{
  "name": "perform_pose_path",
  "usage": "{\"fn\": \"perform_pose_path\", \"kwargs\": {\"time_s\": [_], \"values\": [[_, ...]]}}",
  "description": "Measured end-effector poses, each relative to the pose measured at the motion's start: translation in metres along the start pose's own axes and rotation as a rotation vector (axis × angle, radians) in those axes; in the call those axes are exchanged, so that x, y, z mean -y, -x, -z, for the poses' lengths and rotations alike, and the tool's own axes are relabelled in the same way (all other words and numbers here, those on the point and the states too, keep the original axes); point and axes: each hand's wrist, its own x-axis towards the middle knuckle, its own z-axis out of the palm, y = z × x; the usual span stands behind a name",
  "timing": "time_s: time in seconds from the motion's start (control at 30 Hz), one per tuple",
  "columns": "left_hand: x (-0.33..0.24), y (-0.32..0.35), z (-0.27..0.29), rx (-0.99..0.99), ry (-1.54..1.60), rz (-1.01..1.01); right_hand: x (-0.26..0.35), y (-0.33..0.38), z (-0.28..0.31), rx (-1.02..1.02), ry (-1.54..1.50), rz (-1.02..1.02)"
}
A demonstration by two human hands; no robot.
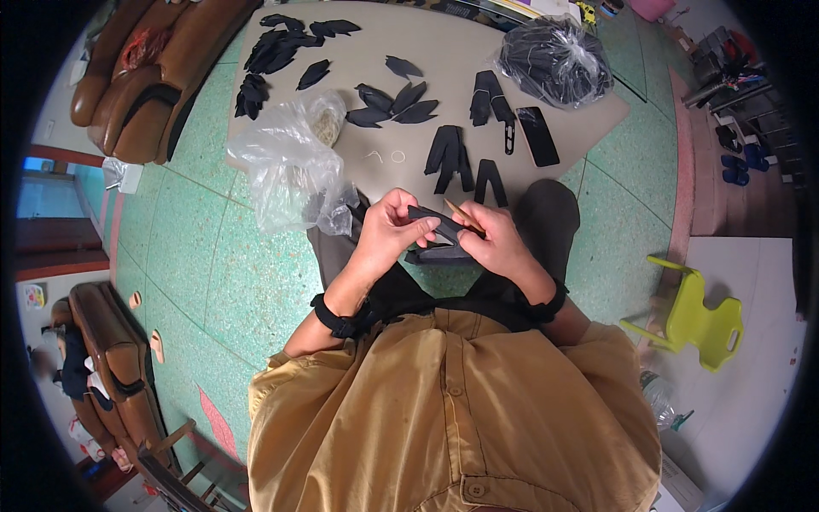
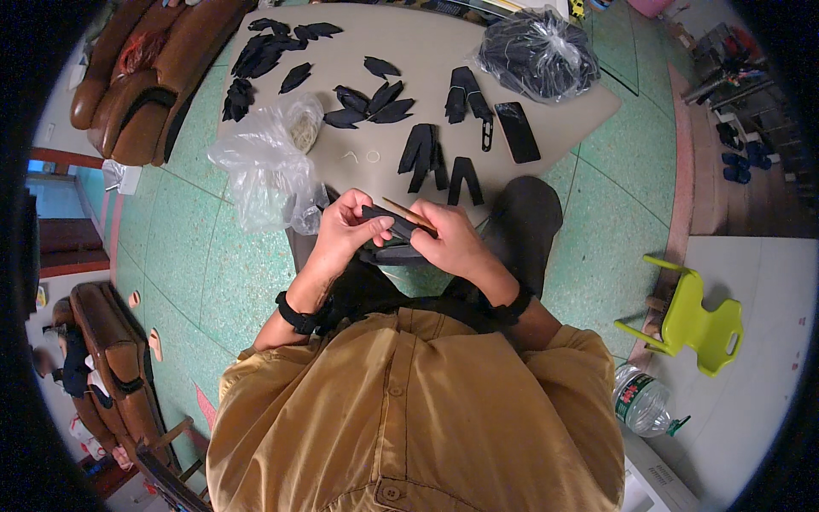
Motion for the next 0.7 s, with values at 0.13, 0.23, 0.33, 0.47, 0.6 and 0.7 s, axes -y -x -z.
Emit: {"fn": "perform_pose_path", "kwargs": {"time_s": [0.13, 0.23, 0.33, 0.47, 0.6, 0.7], "values": [[-0.001, 0.001, -0.003, -0.015, 0.038, 0.017, 0.005, 0.000, -0.008, -0.053, -0.022, -0.060], [0.006, 0.001, 0.004, -0.026, 0.067, 0.004, 0.006, 0.001, -0.011, -0.084, -0.029, -0.084], [-0.002, 0.001, 0.001, -0.042, 0.067, -0.012, 0.008, 0.000, -0.012, -0.110, -0.019, -0.081], [-0.009, 0.000, -0.003, -0.084, 0.081, -0.120, 0.010, -0.001, -0.013, -0.112, -0.003, -0.111], [-0.016, -0.001, 0.000, -0.076, -0.007, -0.173, 0.008, 0.003, -0.019, -0.143, -0.039, -0.071], [-0.019, -0.001, 0.005, -0.045, -0.115, -0.213, 0.011, 0.004, -0.020, -0.146, -0.040, -0.076]]}}
